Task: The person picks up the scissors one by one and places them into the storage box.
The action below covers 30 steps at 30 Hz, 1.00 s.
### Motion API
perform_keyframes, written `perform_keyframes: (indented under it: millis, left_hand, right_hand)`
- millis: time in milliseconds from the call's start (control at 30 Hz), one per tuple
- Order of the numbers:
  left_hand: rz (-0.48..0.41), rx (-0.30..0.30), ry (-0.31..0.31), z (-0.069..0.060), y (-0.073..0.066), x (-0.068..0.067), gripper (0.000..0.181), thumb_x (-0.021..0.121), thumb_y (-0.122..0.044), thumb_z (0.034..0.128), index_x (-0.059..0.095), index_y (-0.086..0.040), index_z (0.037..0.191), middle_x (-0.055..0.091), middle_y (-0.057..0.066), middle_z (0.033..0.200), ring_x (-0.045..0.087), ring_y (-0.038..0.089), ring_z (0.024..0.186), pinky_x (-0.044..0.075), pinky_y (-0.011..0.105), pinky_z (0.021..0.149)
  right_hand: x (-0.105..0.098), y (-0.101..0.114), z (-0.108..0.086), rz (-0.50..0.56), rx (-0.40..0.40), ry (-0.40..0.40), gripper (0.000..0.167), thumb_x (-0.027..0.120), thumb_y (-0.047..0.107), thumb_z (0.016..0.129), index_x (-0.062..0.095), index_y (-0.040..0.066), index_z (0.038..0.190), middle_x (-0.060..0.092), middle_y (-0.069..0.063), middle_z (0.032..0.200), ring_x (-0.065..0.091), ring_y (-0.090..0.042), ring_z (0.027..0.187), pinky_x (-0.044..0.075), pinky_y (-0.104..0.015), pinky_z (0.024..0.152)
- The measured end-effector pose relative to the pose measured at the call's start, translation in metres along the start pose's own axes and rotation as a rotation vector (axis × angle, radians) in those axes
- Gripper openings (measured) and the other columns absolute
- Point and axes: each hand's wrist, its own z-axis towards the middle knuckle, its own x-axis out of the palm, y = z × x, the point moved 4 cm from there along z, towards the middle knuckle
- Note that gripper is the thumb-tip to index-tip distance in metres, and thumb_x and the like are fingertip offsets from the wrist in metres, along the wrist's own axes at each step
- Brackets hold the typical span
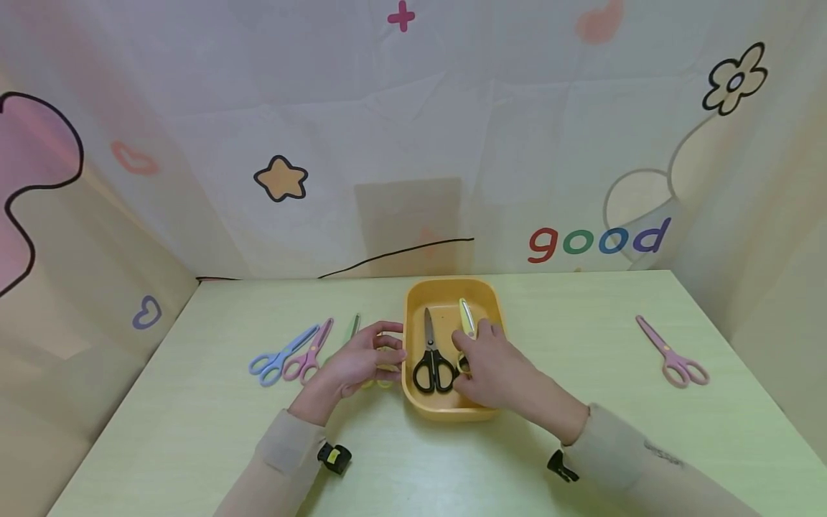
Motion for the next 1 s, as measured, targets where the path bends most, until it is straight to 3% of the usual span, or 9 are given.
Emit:
perform_keyframes:
  millis: [233, 567, 800, 1000]
  left_hand:
    - [-0.003, -0.007, 0.000, 0.001, 0.001, 0.000, 0.055, 0.060, 0.008, 0.0992, 0.035, 0.006, 0.149, 0.054, 0.019, 0.117, 0.063, 0.021, 0.087, 0.062, 0.033, 0.074]
    - [0.002, -0.007, -0.007, 0.000, 0.000, 0.000, 0.054, 0.060, 0.008, 0.0992, 0.036, 0.005, 0.148, 0.053, 0.021, 0.118, 0.063, 0.023, 0.089, 0.062, 0.034, 0.075]
    - [-0.002, -0.009, -0.008, 0.001, 0.000, 0.000, 0.054, 0.060, 0.008, 0.0990, 0.036, 0.006, 0.148, 0.054, 0.016, 0.113, 0.063, 0.020, 0.085, 0.062, 0.033, 0.074]
    - [-0.005, -0.006, -0.009, 0.000, 0.000, 0.001, 0.054, 0.060, 0.008, 0.0990, 0.036, 0.006, 0.148, 0.054, 0.018, 0.115, 0.063, 0.020, 0.085, 0.062, 0.033, 0.073]
  right_hand:
    - [0.013, -0.003, 0.003, -0.024, 0.058, 0.072, 0.046, 0.072, 0.016, 0.082, 0.059, 0.005, 0.124, 0.049, -0.022, 0.101, 0.045, -0.034, 0.090, 0.043, -0.033, 0.056]
    - [0.014, -0.001, 0.003, -0.043, 0.046, 0.101, 0.037, 0.072, 0.017, 0.085, 0.058, 0.004, 0.117, 0.049, -0.019, 0.093, 0.048, -0.034, 0.084, 0.046, -0.038, 0.058]
    - [0.019, -0.003, 0.005, -0.056, 0.063, 0.137, 0.039, 0.074, 0.021, 0.087, 0.059, 0.005, 0.118, 0.052, -0.021, 0.098, 0.052, -0.036, 0.089, 0.051, -0.042, 0.063]
    - [0.020, -0.003, 0.006, -0.054, 0.059, 0.131, 0.036, 0.073, 0.021, 0.087, 0.060, 0.005, 0.116, 0.054, -0.020, 0.099, 0.054, -0.035, 0.088, 0.052, -0.044, 0.064]
